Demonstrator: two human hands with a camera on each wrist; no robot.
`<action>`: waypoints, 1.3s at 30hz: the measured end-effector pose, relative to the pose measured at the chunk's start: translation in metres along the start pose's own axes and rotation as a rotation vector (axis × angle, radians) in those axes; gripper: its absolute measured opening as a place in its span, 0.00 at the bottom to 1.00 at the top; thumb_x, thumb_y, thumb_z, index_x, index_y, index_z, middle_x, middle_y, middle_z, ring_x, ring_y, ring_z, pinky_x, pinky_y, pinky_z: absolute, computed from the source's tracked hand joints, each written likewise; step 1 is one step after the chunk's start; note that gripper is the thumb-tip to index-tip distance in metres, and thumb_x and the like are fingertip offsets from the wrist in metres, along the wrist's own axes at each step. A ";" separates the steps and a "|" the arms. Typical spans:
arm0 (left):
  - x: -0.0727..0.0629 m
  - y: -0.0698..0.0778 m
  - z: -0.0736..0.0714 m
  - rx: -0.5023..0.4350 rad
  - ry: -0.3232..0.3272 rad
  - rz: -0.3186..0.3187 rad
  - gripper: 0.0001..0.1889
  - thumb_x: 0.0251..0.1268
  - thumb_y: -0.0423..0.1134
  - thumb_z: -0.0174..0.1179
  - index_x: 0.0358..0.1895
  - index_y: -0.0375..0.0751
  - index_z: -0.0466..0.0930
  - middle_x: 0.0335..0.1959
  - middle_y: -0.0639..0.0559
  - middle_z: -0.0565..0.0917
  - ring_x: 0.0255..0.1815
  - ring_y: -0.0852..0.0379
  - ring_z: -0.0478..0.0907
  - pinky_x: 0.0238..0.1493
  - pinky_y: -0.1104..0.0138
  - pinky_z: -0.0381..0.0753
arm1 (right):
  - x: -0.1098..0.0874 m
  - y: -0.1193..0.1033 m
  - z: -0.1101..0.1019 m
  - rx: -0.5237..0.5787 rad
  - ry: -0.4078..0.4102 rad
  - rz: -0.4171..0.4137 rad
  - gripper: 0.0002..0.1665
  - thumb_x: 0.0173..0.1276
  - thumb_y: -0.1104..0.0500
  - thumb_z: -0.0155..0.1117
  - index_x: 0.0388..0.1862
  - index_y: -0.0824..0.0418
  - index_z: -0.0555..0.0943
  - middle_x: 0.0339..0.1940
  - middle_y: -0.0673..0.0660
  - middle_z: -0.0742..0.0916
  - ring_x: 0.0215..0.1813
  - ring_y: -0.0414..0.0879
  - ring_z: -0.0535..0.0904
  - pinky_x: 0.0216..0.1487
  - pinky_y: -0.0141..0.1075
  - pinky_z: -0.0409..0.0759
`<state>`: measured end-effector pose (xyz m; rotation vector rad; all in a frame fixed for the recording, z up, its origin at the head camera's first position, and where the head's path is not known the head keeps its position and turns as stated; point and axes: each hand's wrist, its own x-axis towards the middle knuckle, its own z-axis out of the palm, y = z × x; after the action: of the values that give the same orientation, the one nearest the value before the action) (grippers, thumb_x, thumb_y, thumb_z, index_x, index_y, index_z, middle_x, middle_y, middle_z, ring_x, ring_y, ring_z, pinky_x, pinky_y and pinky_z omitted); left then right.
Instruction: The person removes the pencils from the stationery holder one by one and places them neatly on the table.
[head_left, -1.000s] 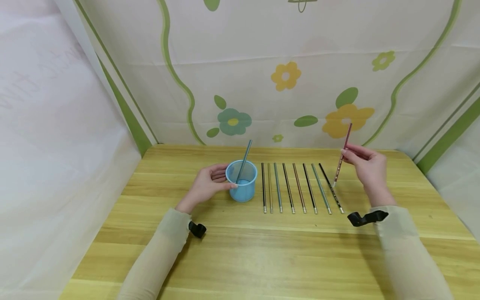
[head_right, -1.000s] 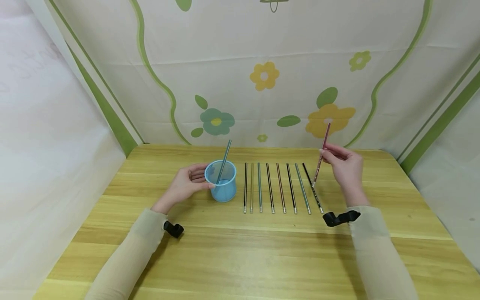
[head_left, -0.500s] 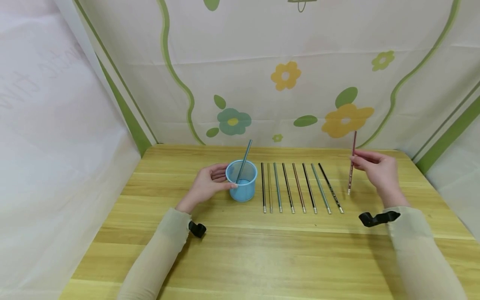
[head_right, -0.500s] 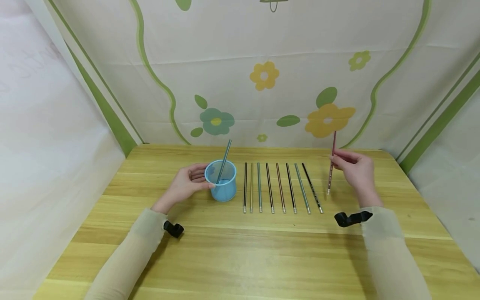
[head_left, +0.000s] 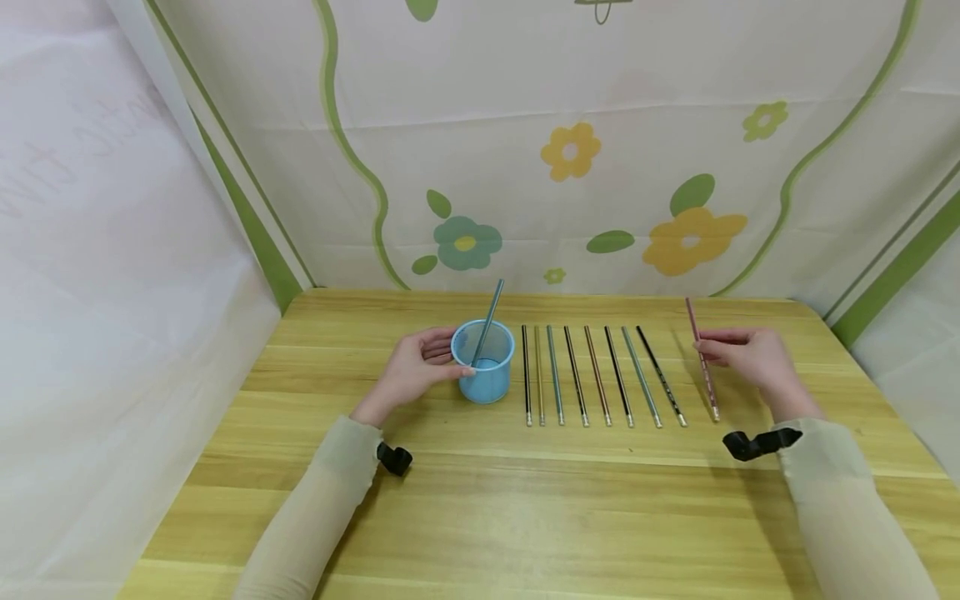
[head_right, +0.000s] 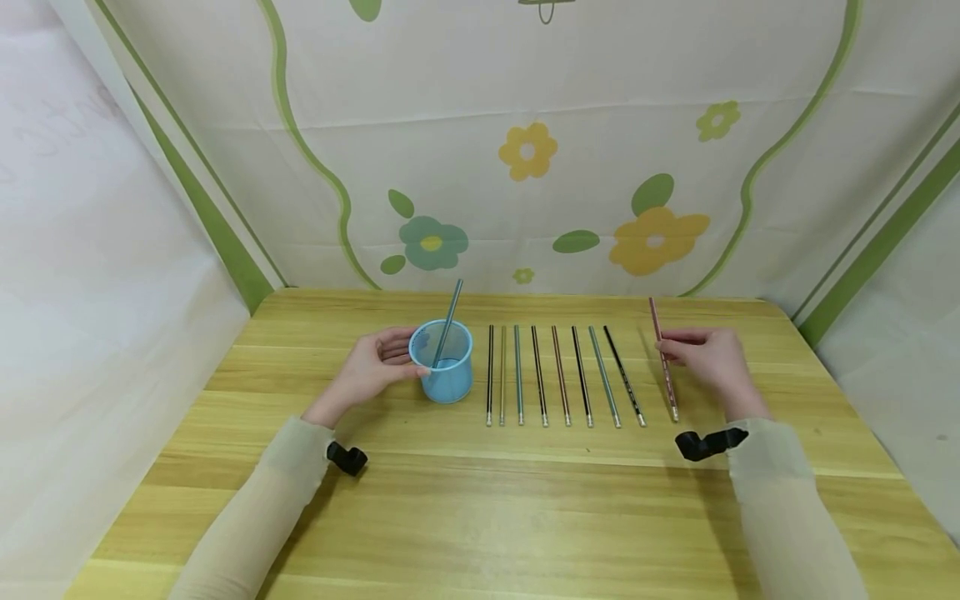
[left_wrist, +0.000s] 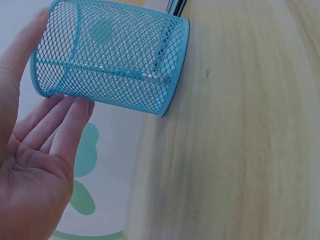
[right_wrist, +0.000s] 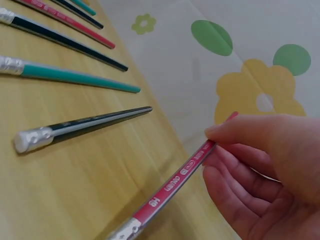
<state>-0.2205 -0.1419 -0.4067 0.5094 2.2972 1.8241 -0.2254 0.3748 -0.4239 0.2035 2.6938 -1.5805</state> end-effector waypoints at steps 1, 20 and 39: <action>0.000 0.000 0.000 0.000 -0.001 0.003 0.34 0.58 0.30 0.76 0.67 0.25 0.72 0.63 0.33 0.78 0.63 0.40 0.78 0.64 0.55 0.78 | 0.000 0.002 0.001 -0.007 -0.018 0.005 0.34 0.72 0.52 0.71 0.64 0.77 0.76 0.36 0.46 0.91 0.37 0.36 0.88 0.40 0.21 0.81; 0.012 -0.032 -0.004 0.003 0.008 0.015 0.36 0.57 0.34 0.77 0.69 0.32 0.73 0.64 0.39 0.79 0.63 0.44 0.78 0.64 0.58 0.78 | 0.002 0.023 0.034 -0.142 0.083 0.033 0.27 0.72 0.49 0.70 0.57 0.69 0.85 0.47 0.64 0.89 0.34 0.37 0.84 0.31 0.31 0.84; 0.014 -0.034 -0.003 0.013 0.013 0.032 0.36 0.55 0.38 0.79 0.67 0.34 0.75 0.62 0.42 0.81 0.61 0.47 0.80 0.61 0.61 0.80 | 0.000 0.019 0.039 -0.148 0.074 0.048 0.23 0.73 0.54 0.68 0.57 0.71 0.84 0.44 0.65 0.89 0.33 0.40 0.85 0.31 0.34 0.86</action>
<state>-0.2396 -0.1462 -0.4374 0.5415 2.3241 1.8328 -0.2255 0.3503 -0.4590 0.3278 2.8227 -1.3813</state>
